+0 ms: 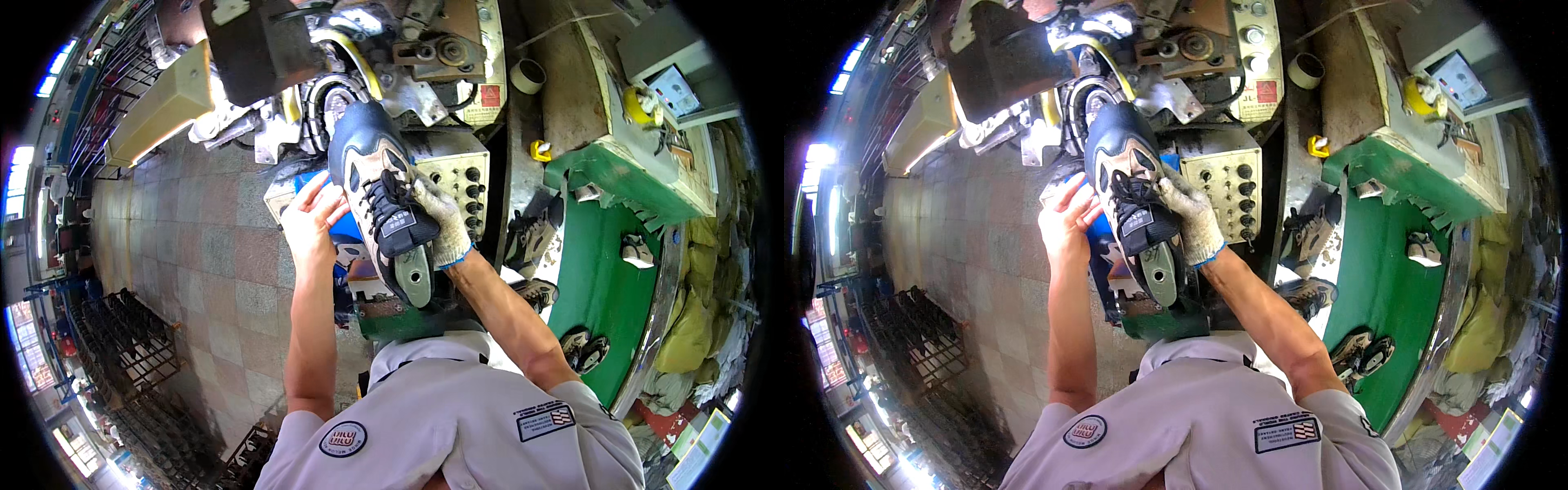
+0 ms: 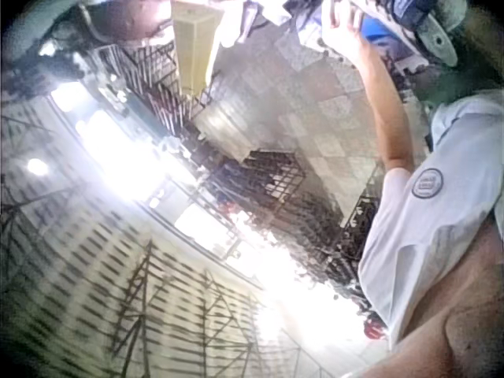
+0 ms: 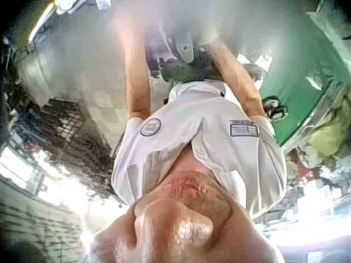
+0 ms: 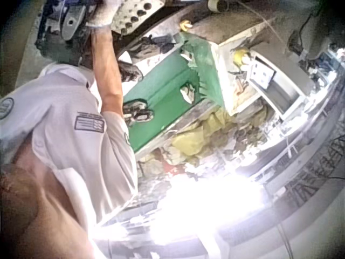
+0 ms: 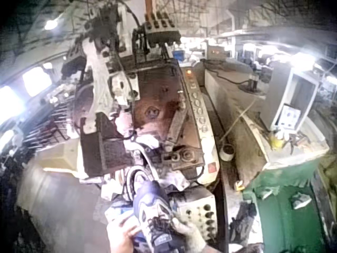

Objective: The person places a shoe upper onto a lasting machine, activates the machine to press and shape the material over the last, removes the shoe, and places it on a conveyor belt.

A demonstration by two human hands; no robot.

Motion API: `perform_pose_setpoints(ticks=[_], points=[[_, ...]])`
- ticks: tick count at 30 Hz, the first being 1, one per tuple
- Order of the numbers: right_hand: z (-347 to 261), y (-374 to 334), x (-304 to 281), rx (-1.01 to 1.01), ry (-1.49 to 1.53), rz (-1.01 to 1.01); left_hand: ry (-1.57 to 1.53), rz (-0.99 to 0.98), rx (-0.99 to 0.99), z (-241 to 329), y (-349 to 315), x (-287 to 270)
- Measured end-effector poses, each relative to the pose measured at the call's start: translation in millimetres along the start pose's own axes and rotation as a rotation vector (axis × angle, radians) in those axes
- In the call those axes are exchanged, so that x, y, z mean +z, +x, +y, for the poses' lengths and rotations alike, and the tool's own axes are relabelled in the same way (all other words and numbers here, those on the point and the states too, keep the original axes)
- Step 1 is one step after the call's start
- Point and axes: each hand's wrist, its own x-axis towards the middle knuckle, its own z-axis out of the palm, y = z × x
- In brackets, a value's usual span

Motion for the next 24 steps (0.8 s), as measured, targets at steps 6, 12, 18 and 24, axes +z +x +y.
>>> perform_pose_setpoints(ticks=[6,12,18,24], points=[[10,48,21,-0.084,-0.124,0.024,-0.122,0.052,0.153,4,26,-9],[19,70,33,-0.098,-0.151,0.141,-0.024,0.059,0.151,-38,37,3],[22,66,23,-0.099,-0.335,0.204,-0.320,-0.103,-0.264,-79,38,-5],[56,73,19,-0.130,-0.094,0.192,-0.060,-0.145,-0.199,-66,53,-23]])
